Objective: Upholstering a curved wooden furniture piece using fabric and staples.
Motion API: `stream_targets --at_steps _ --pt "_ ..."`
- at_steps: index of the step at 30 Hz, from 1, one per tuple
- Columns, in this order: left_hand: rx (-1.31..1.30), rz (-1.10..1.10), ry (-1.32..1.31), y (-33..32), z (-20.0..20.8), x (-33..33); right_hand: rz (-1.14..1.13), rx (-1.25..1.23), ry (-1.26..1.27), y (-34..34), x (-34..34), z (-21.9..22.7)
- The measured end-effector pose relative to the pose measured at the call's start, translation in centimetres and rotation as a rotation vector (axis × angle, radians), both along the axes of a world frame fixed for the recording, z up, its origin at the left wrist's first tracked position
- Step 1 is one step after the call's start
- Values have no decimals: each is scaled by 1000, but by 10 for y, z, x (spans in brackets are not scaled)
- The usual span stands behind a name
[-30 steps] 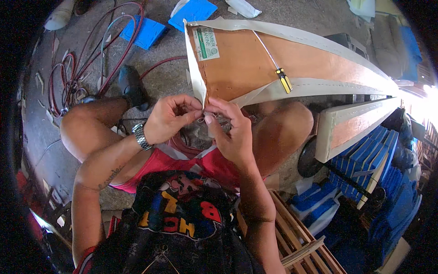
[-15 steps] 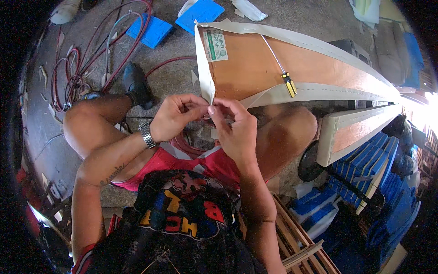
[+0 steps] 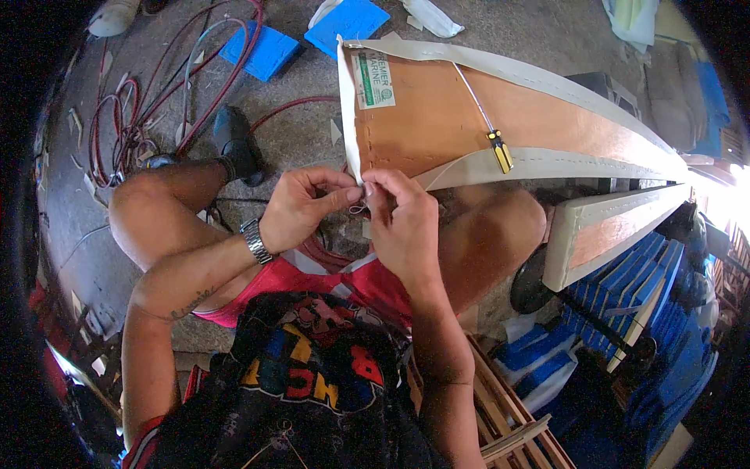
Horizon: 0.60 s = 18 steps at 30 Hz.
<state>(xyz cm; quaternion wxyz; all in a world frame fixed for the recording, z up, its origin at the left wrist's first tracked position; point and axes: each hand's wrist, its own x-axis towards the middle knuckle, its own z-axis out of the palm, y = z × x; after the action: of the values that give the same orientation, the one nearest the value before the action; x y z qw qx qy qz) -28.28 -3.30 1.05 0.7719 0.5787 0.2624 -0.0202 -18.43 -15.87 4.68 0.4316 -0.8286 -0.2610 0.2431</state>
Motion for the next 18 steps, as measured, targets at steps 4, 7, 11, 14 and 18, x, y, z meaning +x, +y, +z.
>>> stream_targets --at_steps 4,7,11,14,18 --pt "-71 131 -58 -9 -1 -4 12 43 -103 0 -7 2" --pt "-208 155 -51 -9 -1 -7 20 29 -95 2 -9 3" --pt "-561 132 -33 -10 -9 -7 19 32 9 4 -9 7" --pt "-499 -13 -189 -6 -22 -5 35 42 -20 1 -5 6" --pt "-388 -73 -141 4 -29 -16 198 28 -231 -6 2 5"
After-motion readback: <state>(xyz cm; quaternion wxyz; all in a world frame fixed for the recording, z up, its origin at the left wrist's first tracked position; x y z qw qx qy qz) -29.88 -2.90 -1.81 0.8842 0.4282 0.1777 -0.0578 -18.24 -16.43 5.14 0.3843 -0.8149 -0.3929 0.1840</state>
